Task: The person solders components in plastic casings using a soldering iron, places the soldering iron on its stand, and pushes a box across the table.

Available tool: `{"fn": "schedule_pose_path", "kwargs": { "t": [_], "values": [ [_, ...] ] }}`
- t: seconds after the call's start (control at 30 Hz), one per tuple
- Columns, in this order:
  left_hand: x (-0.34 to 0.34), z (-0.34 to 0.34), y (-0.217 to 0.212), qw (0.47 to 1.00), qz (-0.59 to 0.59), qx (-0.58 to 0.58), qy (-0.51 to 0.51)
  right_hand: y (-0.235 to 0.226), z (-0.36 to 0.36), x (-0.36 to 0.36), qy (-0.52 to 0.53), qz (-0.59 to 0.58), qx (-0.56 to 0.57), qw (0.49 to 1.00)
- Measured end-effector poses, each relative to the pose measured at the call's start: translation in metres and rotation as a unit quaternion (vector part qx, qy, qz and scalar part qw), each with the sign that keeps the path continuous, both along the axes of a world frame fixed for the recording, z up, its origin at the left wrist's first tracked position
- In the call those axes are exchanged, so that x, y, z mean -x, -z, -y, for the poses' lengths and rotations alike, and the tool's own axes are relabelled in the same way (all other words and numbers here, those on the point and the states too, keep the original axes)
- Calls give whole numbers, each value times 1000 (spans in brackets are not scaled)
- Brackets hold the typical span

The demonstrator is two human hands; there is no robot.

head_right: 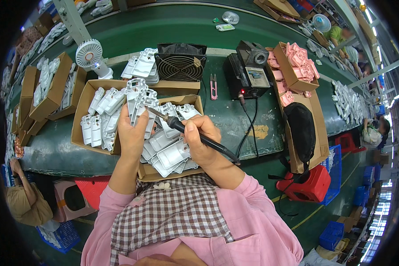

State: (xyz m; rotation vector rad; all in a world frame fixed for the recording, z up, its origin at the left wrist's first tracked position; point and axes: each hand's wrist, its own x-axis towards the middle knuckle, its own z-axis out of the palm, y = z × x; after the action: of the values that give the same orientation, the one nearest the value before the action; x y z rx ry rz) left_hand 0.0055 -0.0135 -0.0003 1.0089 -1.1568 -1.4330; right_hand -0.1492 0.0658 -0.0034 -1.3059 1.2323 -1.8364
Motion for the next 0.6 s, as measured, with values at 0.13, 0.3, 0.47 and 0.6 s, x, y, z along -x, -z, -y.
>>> {"fn": "schedule_pose_path", "kwargs": {
  "t": [0.13,0.3,0.47,0.6],
  "values": [
    [-2,-1,-9,999,8,-47,1,0,-1,-2,16,21,16,1000],
    [-3,3,5,995,-34,71,-56,-3,-2,-3,44,42,21,998],
    [-7,4,6,989,-4,77,-124,-2,-2,-3,44,42,36,998],
    [-5,2,5,987,-60,62,-136,-2,-2,-3,42,34,50,997]
  ]
}}
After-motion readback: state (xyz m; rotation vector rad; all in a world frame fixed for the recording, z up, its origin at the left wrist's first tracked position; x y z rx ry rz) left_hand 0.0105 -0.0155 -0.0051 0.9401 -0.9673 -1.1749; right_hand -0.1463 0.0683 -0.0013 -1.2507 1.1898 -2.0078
